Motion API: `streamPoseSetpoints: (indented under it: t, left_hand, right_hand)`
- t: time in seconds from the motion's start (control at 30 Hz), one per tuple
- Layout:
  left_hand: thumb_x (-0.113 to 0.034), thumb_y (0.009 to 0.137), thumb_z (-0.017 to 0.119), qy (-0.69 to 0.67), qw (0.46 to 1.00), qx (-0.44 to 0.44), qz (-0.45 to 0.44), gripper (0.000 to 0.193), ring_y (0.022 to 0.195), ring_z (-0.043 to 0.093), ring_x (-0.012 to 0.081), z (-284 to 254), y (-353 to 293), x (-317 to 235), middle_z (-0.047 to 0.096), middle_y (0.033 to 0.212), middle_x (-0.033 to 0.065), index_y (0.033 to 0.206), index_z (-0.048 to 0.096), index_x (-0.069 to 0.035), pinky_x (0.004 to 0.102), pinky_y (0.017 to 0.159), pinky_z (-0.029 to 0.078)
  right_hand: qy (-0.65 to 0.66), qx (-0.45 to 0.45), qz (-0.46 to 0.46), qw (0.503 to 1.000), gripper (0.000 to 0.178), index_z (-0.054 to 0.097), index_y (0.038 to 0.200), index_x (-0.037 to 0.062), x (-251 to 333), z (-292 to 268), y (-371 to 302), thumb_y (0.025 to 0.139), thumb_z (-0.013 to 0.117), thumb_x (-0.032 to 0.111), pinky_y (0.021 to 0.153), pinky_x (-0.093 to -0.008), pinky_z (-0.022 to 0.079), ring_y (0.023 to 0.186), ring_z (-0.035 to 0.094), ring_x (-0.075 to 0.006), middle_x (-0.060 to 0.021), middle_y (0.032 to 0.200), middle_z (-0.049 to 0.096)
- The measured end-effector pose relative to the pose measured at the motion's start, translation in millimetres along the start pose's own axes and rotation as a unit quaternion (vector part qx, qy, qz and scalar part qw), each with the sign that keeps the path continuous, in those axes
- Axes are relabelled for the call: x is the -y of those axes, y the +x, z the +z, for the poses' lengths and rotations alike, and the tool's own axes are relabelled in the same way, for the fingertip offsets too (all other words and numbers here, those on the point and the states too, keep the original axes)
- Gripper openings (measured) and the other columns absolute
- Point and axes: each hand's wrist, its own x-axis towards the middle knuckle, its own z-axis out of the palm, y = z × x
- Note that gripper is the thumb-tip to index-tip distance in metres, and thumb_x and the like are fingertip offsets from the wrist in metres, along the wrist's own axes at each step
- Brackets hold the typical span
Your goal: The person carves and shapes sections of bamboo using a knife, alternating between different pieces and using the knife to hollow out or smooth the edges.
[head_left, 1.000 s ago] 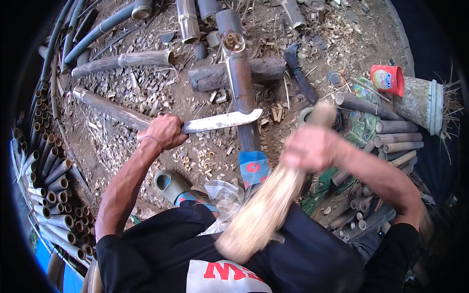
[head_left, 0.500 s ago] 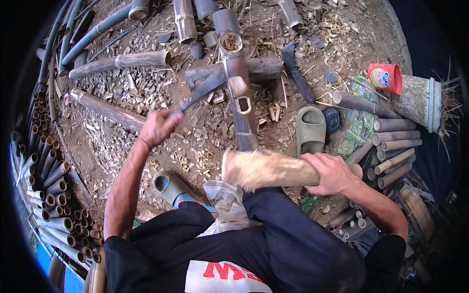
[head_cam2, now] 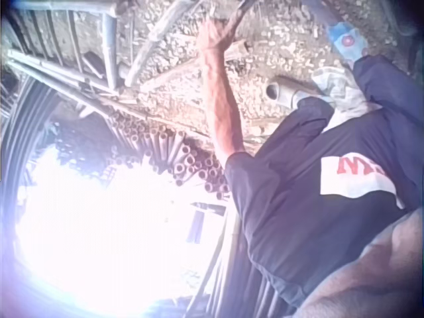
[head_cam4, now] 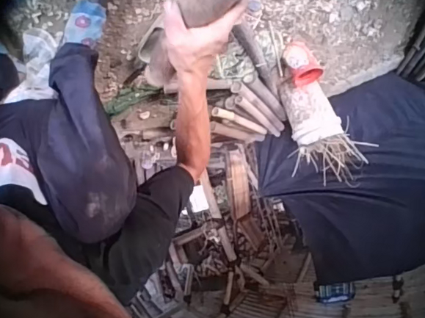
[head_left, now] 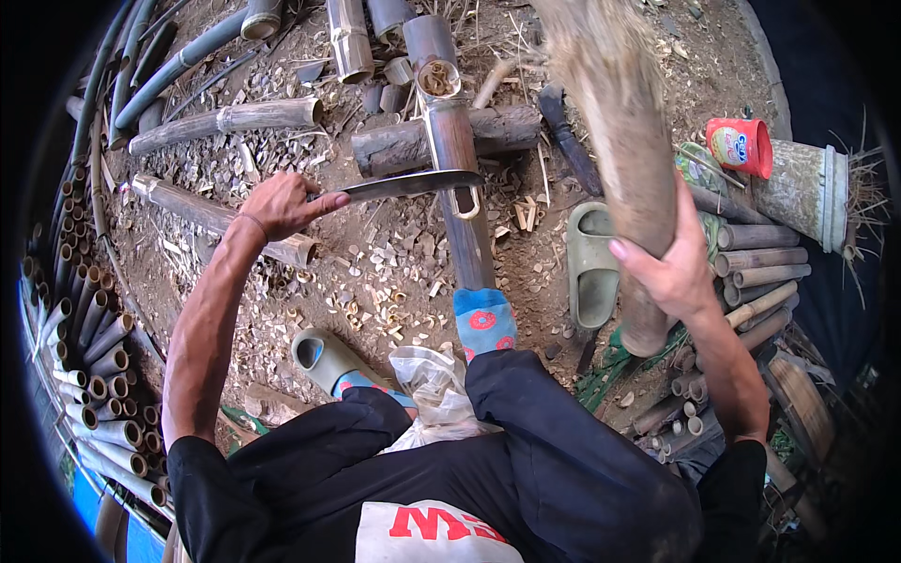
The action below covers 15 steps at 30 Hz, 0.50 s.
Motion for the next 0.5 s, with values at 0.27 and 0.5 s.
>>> streamPoseSetpoints:
  t: [0.27,0.5]
  left_hand:
    - [-0.079,0.081,0.047,0.004,0.997,0.069,-0.02,0.078,0.046,0.057,0.0166,7,9,0,0.057,0.051,0.0044,0.098,0.076,-0.009,0.0371,0.051,0.048]
    - [-0.076,0.084,0.049,-0.037,0.986,0.142,-0.073,0.074,0.046,0.059,0.0175,3,6,-7,0.059,0.053,0.0052,0.099,0.076,-0.009,0.0366,0.051,0.05]
  right_hand:
    - [-0.301,0.12,-0.033,0.945,0.089,0.03,0.146,0.0104,-12,14,33,0.072,0.076,0.024,0.094,-0.045,0.05,0.102,0.063,-0.0395,-0.0283,0.116,0.058]
    - [-0.351,0.243,-0.01,0.904,0.089,0.029,0.147,0.0149,-30,35,23,0.073,0.076,0.031,0.091,-0.0476,0.05,0.107,0.062,-0.0373,-0.0248,0.119,0.057]
